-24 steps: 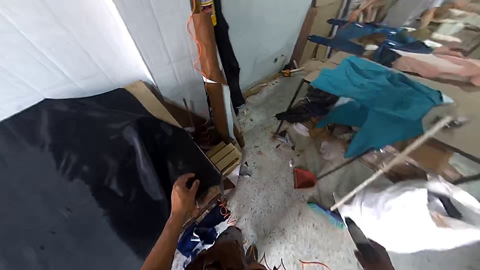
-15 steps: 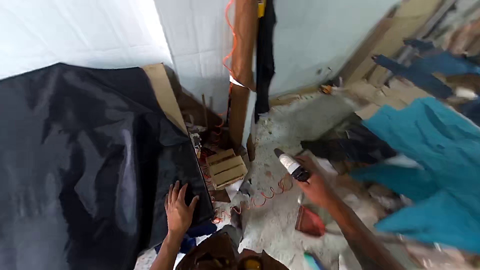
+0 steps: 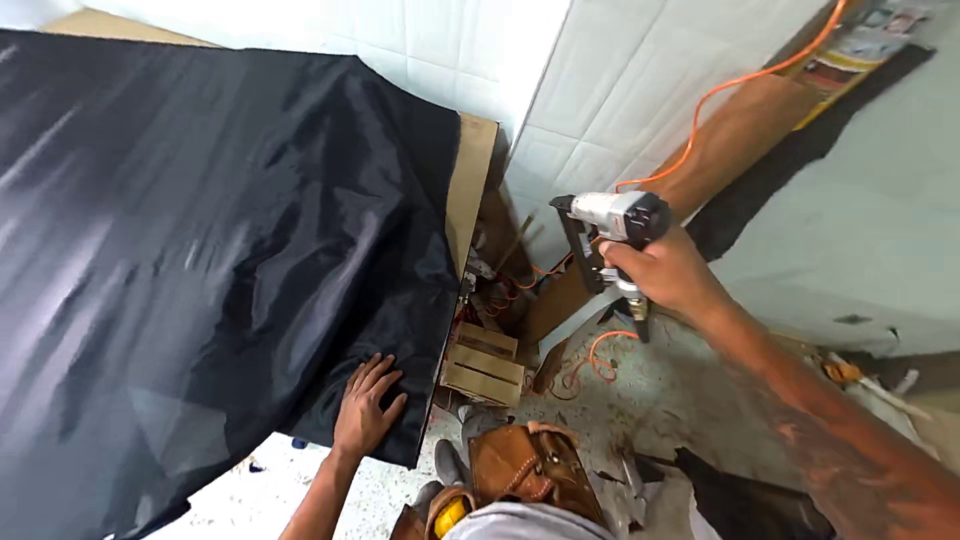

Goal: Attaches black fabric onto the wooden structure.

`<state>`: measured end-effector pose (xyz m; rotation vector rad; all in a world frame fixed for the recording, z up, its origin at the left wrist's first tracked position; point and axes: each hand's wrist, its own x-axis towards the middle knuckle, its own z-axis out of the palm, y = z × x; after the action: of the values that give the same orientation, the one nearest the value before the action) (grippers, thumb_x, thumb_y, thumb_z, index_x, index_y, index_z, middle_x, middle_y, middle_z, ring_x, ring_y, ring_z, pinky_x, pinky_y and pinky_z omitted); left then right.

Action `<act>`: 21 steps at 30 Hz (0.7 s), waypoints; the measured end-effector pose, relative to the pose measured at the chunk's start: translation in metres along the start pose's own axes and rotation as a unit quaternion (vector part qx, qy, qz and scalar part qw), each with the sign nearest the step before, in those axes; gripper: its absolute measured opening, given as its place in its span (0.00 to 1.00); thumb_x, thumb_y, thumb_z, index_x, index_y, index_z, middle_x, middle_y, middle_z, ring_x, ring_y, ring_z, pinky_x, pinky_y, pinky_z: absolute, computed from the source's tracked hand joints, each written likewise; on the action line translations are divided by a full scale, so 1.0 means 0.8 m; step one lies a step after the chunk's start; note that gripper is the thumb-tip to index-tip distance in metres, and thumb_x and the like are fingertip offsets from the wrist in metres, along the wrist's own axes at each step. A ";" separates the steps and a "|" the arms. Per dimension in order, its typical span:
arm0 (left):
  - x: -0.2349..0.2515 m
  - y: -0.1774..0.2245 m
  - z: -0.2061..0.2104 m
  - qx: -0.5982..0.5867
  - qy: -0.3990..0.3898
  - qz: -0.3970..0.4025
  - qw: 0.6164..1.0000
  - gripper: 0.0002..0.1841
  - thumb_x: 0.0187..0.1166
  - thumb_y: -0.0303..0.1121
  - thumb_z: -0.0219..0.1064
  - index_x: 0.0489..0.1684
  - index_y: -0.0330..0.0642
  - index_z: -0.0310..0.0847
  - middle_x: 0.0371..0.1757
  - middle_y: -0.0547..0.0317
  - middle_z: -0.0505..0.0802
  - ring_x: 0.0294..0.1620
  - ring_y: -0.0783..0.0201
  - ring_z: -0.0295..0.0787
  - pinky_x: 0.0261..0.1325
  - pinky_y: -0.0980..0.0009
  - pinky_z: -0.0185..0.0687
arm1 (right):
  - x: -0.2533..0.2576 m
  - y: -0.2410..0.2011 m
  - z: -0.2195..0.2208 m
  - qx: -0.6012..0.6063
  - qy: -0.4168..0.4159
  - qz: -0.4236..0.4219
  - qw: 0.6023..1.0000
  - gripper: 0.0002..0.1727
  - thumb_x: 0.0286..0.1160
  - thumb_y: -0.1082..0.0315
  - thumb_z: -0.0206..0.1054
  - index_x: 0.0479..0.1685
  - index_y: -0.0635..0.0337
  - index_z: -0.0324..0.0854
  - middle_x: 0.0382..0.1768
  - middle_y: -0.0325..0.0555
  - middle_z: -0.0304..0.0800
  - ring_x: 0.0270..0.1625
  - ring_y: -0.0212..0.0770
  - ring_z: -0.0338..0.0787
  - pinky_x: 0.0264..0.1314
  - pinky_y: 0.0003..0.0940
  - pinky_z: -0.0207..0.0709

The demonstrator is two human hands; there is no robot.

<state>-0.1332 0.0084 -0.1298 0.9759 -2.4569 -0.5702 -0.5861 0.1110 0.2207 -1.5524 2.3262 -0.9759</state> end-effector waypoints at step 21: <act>0.062 0.080 -0.053 -0.155 0.054 -0.262 0.951 0.15 0.75 0.48 0.76 0.54 0.56 0.93 0.63 0.69 0.94 0.68 0.69 0.89 0.74 0.58 0.87 | 0.429 0.212 0.386 0.478 -0.031 0.340 0.809 0.23 0.81 0.50 0.63 0.61 0.60 0.76 0.33 0.51 0.89 0.29 0.45 0.91 0.34 0.45 0.90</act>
<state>-0.1779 0.0068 -0.0497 1.4801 -1.9221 -1.0062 -0.7159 -0.2784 -0.0499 -0.3060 1.6034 -1.4598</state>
